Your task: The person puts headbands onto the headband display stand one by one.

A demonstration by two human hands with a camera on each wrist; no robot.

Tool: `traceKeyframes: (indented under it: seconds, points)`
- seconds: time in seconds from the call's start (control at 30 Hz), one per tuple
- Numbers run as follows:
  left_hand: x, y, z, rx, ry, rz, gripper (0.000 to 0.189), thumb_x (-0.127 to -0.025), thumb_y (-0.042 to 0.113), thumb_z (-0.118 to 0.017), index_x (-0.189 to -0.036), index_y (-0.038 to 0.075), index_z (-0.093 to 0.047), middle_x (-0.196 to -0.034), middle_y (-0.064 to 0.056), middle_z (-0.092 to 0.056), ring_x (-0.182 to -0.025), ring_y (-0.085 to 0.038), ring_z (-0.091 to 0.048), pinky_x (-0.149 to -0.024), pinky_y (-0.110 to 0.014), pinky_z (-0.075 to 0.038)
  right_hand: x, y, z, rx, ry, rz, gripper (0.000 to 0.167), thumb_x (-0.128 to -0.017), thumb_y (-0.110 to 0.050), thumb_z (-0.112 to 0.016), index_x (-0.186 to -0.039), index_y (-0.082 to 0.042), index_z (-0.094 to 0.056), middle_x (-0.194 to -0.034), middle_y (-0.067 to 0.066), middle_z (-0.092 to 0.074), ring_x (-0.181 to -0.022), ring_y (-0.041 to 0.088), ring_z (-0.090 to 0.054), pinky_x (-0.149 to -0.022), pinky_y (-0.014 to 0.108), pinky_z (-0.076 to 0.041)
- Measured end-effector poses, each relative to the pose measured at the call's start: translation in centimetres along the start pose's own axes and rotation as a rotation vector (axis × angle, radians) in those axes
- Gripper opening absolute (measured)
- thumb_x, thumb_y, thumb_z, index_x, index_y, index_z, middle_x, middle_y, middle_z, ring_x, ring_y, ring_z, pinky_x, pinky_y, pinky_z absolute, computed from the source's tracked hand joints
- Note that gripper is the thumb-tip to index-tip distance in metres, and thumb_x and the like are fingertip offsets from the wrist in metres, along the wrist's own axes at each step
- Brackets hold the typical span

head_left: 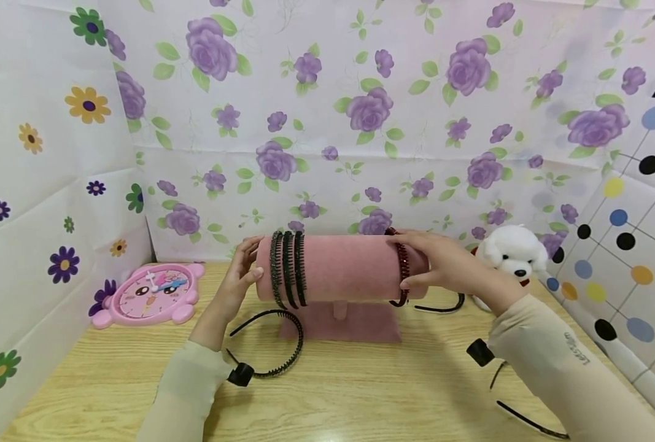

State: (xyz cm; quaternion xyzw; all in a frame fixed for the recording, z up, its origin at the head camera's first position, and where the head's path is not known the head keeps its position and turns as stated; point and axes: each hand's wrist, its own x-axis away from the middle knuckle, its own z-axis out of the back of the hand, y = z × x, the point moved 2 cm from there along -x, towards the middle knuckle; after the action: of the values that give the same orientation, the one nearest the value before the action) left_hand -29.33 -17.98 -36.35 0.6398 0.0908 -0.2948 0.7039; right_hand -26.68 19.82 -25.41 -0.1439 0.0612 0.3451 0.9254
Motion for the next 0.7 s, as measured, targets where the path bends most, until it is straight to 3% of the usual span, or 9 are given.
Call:
traceKeyframes:
  seconds: [0.23, 0.7]
  points:
    - [0.0, 0.1, 0.1, 0.001, 0.011, -0.002, 0.058, -0.098, 0.015, -0.041, -0.151, 0.011, -0.019, -0.149, 0.0, -0.03, -0.13, -0.009, -0.036, -0.096, -0.019, -0.041, -0.7, -0.4, -0.2, 0.008, 0.011, 0.008, 0.077, -0.077, -0.035, -0.079, -0.145, -0.022, -0.044, -0.151, 0.015, -0.039, -0.136, 0.04, -0.039, -0.108, 0.059, -0.033]
    - [0.0, -0.3, 0.1, -0.003, 0.005, 0.005, 0.057, -0.097, 0.012, -0.04, -0.151, 0.017, -0.022, -0.151, -0.005, -0.028, -0.131, -0.009, -0.036, -0.097, -0.02, -0.04, -1.7, -1.3, -0.6, 0.019, 0.013, 0.051, 0.076, -0.077, -0.036, -0.079, -0.143, -0.02, -0.046, -0.147, 0.012, -0.046, -0.136, 0.037, -0.041, -0.11, 0.058, -0.03]
